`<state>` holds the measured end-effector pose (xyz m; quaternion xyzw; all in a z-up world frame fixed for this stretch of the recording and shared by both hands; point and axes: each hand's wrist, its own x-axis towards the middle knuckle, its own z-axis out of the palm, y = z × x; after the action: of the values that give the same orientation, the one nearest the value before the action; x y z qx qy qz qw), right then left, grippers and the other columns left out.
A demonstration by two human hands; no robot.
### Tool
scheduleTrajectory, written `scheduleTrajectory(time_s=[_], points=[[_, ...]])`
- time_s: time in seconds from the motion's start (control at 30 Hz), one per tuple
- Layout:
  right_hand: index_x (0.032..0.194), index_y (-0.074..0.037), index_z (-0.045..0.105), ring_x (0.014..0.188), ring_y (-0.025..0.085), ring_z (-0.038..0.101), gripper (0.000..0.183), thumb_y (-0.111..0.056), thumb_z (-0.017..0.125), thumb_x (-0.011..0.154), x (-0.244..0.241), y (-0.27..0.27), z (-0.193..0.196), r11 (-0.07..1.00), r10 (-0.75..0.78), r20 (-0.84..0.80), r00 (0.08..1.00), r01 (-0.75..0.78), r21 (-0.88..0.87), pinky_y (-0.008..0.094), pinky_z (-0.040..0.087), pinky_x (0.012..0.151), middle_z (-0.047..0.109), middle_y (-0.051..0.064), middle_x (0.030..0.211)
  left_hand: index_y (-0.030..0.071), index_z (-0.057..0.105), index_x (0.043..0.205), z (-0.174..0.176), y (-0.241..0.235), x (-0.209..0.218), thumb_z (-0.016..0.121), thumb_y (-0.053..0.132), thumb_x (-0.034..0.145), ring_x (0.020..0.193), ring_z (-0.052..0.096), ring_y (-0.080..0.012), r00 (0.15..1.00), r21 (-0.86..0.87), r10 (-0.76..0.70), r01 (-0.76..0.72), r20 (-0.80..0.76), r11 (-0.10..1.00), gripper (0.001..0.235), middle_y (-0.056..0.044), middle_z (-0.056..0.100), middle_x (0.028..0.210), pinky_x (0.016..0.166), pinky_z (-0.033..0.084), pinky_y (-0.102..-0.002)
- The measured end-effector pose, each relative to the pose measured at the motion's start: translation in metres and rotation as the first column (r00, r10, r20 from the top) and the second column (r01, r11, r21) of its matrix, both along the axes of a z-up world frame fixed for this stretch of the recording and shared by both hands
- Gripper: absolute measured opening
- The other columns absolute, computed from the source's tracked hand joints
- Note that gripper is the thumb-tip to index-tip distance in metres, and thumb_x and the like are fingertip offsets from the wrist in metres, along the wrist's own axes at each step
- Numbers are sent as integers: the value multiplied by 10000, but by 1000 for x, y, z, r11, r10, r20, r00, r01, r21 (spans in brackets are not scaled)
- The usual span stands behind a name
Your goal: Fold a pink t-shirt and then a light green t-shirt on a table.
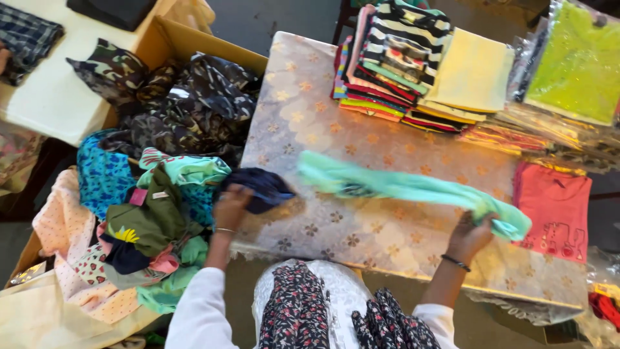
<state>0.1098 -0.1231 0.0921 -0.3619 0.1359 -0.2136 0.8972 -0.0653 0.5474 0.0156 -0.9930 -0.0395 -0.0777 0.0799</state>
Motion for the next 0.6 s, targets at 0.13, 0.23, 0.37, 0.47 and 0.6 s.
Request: scheduleTrajectory(time_s=[0.13, 0.23, 0.37, 0.47, 0.6], points=[[1259, -13, 651, 988, 297, 756, 342, -315, 628, 1100, -6, -81, -41, 987, -41, -45, 998, 48, 152, 360, 614, 807, 732, 165, 1145, 218, 573, 1369, 36, 50, -30, 522, 102, 1076, 1138, 637, -311, 903, -240, 397, -354, 165, 904, 319, -105, 642, 1325, 766, 565, -421], [1262, -56, 595, 1042, 351, 743, 277, -267, 634, 1086, -13, -107, -68, 990, -65, -314, 947, 101, 98, 416, 612, 828, 645, 138, 1211, 45, 526, 1488, 64, 18, -22, 534, 64, 919, 1365, 467, -456, 640, -472, 666, -484, 382, 736, 569, -286, 509, 1492, 1151, 375, -547], [1319, -201, 566, 1151, 296, 653, 321, -316, 632, 1027, -21, -90, -87, 995, 102, -422, 901, -93, 43, 399, 523, 834, 646, 51, 1327, 53, 619, 1394, -34, -86, 45, 629, 222, 968, 1320, 476, -447, 730, -442, 555, -378, 398, 814, 459, -244, 577, 1408, 1063, 368, -576], [1474, -165, 507, 1282, 240, 565, 494, -354, 581, 1024, -23, -27, 31, 929, 281, -373, 884, -349, -126, 411, 418, 994, 604, 68, 1433, 17, 657, 1298, -113, -198, 129, 652, 309, 984, 1208, 599, -382, 917, -769, 292, 26, 273, 638, 429, -203, 673, 1252, 1073, 456, -502], [1586, 0, 323, 1452, 296, 468, 686, -405, 485, 1057, -64, 10, 200, 727, 679, 160, 716, -629, -275, 467, 325, 1195, 505, 172, 1548, 12, 580, 1236, -122, -350, 276, 757, 459, 901, 870, 616, -241, 882, -996, 464, -61, -82, -61, 586, -124, 667, 964, 761, 529, -389]])
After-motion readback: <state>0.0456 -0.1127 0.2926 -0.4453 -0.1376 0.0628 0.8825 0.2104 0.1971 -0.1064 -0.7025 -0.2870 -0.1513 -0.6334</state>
